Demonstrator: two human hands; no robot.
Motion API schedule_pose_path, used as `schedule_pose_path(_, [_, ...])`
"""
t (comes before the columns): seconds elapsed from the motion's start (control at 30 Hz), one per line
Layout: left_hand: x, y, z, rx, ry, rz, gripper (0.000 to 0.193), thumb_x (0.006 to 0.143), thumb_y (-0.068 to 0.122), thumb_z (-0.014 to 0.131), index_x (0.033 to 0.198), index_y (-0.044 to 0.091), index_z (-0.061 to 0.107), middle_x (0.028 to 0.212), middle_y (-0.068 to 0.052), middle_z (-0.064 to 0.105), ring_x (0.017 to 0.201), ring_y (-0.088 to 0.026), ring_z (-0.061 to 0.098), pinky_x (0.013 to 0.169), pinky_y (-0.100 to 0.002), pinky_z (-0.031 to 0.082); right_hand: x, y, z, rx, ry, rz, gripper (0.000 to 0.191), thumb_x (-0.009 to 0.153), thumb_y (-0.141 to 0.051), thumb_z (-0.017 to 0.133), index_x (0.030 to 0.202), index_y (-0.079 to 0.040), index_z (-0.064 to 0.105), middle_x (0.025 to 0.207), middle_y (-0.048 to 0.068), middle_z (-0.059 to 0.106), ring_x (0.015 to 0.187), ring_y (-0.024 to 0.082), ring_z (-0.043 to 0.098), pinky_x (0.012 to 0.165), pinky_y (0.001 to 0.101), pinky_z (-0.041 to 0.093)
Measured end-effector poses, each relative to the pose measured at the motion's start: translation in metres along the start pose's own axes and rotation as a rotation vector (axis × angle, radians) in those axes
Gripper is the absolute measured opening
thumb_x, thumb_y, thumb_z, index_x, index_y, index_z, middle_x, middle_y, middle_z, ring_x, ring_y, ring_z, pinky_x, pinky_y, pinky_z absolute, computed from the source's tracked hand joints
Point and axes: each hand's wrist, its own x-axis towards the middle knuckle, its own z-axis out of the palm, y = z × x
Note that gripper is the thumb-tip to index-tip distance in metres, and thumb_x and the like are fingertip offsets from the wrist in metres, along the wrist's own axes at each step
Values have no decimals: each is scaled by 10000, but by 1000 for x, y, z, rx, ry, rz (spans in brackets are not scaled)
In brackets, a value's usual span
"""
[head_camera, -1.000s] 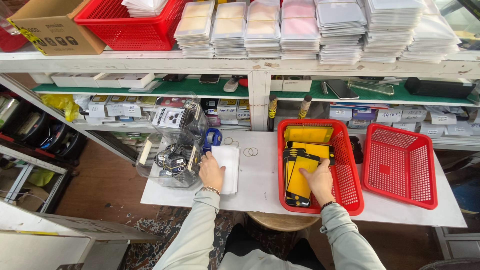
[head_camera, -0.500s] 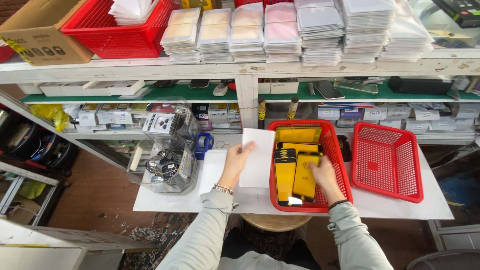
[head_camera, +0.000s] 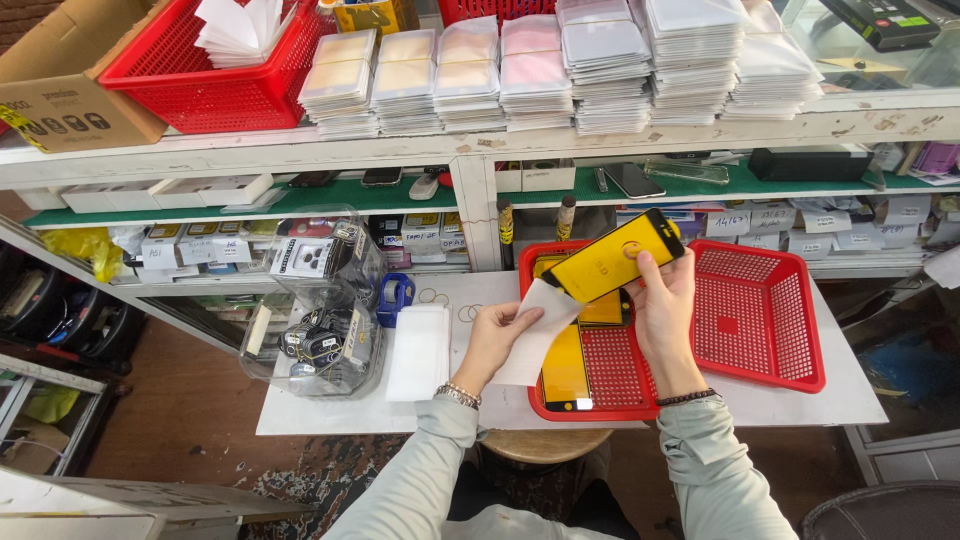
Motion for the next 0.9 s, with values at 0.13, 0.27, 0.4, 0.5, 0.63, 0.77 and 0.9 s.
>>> schedule_pose_path(0.13, [2, 3, -4, -92, -118, -119, 289, 937, 235, 751, 1052, -27, 794, 907, -32, 773, 769, -53, 680, 682, -213, 543, 9, -2, -4, -323, -107, 2, 574, 960, -44, 584, 1445, -138, 293, 1172, 108, 685, 1099, 201, 677, 908, 352, 584])
schedule_pose_path(0.27, [7, 6, 5, -187, -176, -222, 318, 939, 242, 759, 1074, -45, 772, 928, -60, 783, 776, -88, 706, 709, -234, 561, 16, -5, -2, -559, -388, 72, 501, 979, -68, 628, 1437, -61, 423, 1197, 148, 695, 1098, 196, 688, 925, 331, 566])
schedule_pose_path(0.4, [19, 4, 27, -305, -33, -207, 334, 933, 236, 755, 1106, -50, 741, 943, -74, 776, 780, -127, 715, 695, -281, 572, 9, 3, -7, -698, -577, 272, 366, 975, -105, 646, 1327, -59, 553, 1174, 130, 706, 1072, 163, 680, 904, 335, 561])
schedule_pose_path(0.5, [24, -3, 29, -185, 64, -158, 357, 943, 310, 718, 1148, 19, 752, 998, -57, 773, 860, -128, 710, 752, -281, 565, 16, 15, -24, -839, -464, 262, 357, 931, -73, 606, 1288, -89, 591, 1149, 115, 713, 995, 214, 695, 845, 372, 591])
schedule_pose_path(0.63, [20, -15, -17, 684, 497, 98, 463, 893, 410, 732, 1193, 57, 728, 1152, -141, 747, 1085, -275, 684, 957, -402, 527, 35, 34, -64, -1245, -165, 133, 341, 997, -34, 497, 1300, -116, 629, 1113, 176, 729, 983, 339, 715, 872, 456, 567])
schedule_pose_path(0.77, [-8, -22, -79, 1235, 749, -68, 673, 843, 395, 778, 1354, 9, 571, 1351, -234, 584, 1279, -416, 497, 1063, -511, 384, 20, 66, -77, -1508, -200, -154, 377, 893, -8, 535, 1244, -93, 643, 1167, 231, 680, 1067, 448, 649, 920, 524, 532])
schedule_pose_path(0.9, [-30, -27, -103, 1300, 674, -330, 953, 772, 427, 845, 1440, -114, 435, 1388, -263, 538, 1288, -417, 502, 1099, -464, 406, -14, 85, -58, -1726, -230, -304, 409, 822, -155, 655, 1214, -55, 595, 1211, 251, 628, 1115, 440, 619, 929, 499, 537])
